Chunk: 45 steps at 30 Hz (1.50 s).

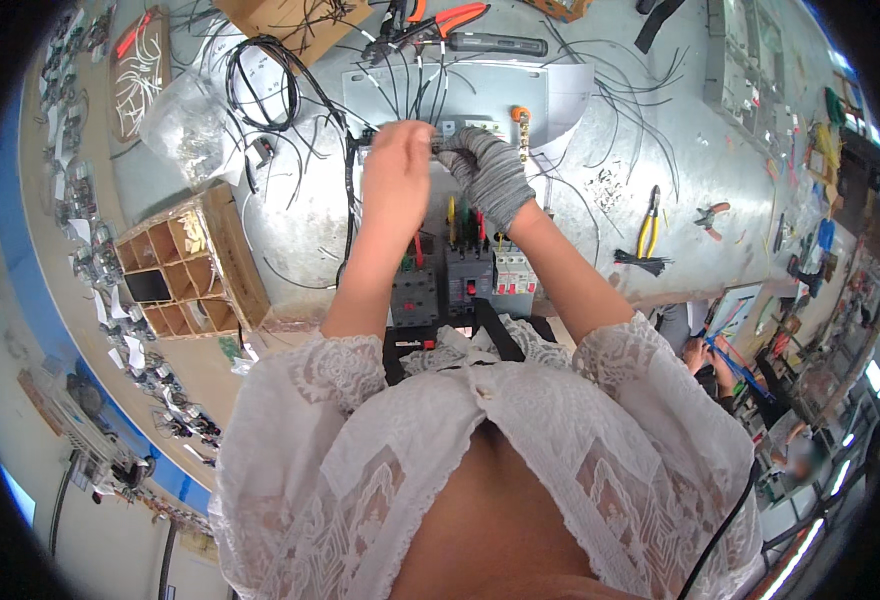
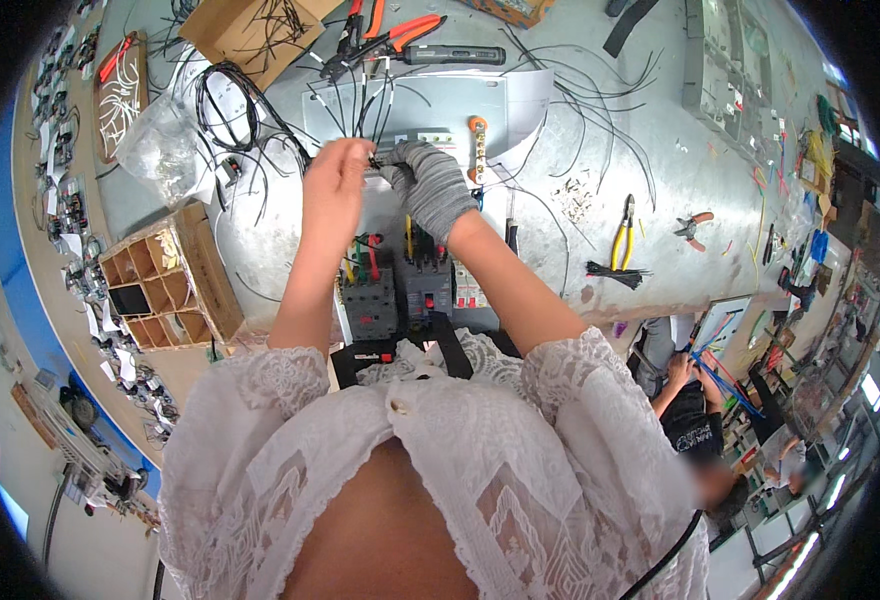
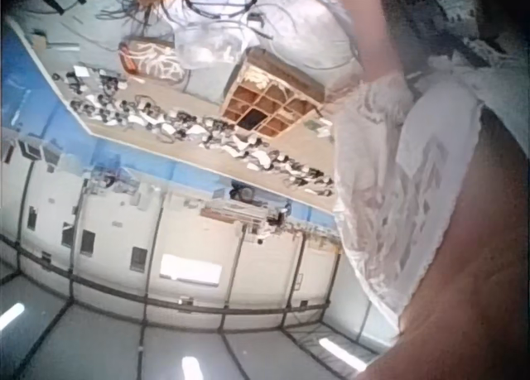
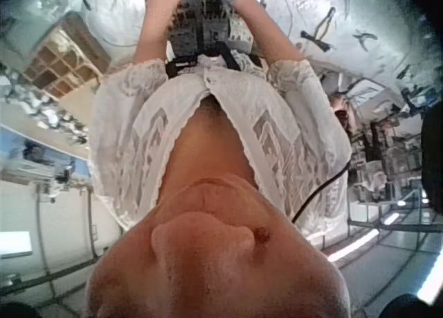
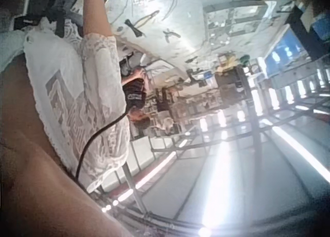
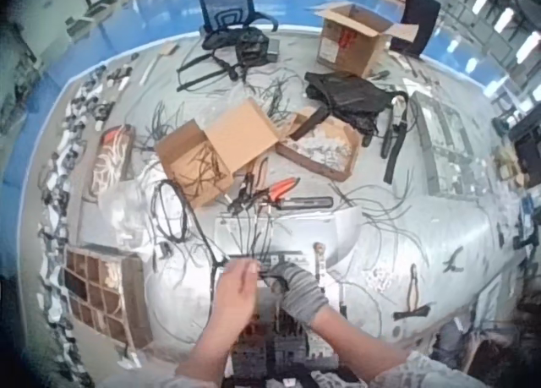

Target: The person strips wire insulation, inserts wires into terminal blocks, and secures connections using pliers and a screwdriver. The person also applies tape to bundle wires and organizes the wiring within the electrical panel.

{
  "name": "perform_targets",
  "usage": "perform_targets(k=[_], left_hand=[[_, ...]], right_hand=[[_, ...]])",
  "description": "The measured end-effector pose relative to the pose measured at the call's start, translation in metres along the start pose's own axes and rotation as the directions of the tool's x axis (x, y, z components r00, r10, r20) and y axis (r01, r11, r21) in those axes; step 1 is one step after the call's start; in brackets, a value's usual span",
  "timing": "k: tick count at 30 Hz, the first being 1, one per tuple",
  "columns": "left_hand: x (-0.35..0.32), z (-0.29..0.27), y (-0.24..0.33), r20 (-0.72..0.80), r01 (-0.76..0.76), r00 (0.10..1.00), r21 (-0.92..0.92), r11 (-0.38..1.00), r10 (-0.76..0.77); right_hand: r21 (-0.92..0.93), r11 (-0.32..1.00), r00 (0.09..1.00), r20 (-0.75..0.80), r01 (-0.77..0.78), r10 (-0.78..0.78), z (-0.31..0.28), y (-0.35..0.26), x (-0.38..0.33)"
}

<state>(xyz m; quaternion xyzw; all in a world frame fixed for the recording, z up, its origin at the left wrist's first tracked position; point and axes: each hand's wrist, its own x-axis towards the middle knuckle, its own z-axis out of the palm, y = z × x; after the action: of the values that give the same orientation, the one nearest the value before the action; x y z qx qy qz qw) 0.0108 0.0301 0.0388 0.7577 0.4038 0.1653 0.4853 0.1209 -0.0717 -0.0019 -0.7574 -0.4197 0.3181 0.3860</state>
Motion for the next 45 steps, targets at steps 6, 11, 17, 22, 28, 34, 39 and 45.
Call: perform_targets(k=[6, 11, 17, 22, 28, 34, 39, 45], left_hand=[[0.024, -0.002, -0.023, -0.042, -0.024, 0.999, 0.181, 0.983, 0.032], [0.037, 0.003, -0.020, 0.025, 0.120, 0.992, 0.091, 0.989, -0.123], [0.044, -0.004, -0.013, 0.090, 0.173, 0.979, 0.100, 0.980, -0.182], [0.044, 0.000, -0.015, 0.083, 0.052, 0.995, 0.087, 0.995, -0.059], [0.048, -0.007, -0.023, 0.333, 0.374, 0.902, -0.288, 0.881, -0.274], [0.042, 0.002, -0.027, 0.064, 0.310, 0.950, -0.319, 0.896, -0.306], [-0.001, 0.015, -0.026, -0.158, -0.082, 0.984, 0.036, 0.996, 0.087], [-0.021, 0.024, -0.023, -0.065, 0.241, 0.961, -0.270, 0.932, -0.268]], right_hand=[[0.017, 1.000, 0.997, -0.079, 0.000, 0.002, 0.006, 0.000, -0.006], [-0.105, 0.992, 0.995, -0.059, 0.076, -0.083, 0.005, -0.001, -0.003], [-0.140, 0.989, 0.999, -0.013, 0.047, -0.049, 0.002, -0.008, -0.002], [-0.181, 0.981, 0.997, -0.027, 0.064, -0.070, 0.005, -0.002, 0.001], [-0.112, 0.994, 0.999, -0.052, 0.009, -0.015, 0.004, -0.001, -0.001], [-0.072, 0.997, 0.994, -0.104, -0.027, 0.019, 0.013, -0.003, -0.002], [-0.106, 0.994, 0.991, -0.133, -0.002, -0.012, 0.016, 0.000, 0.001], [-0.209, 0.977, 0.991, -0.119, 0.037, -0.063, 0.019, 0.004, -0.003]])
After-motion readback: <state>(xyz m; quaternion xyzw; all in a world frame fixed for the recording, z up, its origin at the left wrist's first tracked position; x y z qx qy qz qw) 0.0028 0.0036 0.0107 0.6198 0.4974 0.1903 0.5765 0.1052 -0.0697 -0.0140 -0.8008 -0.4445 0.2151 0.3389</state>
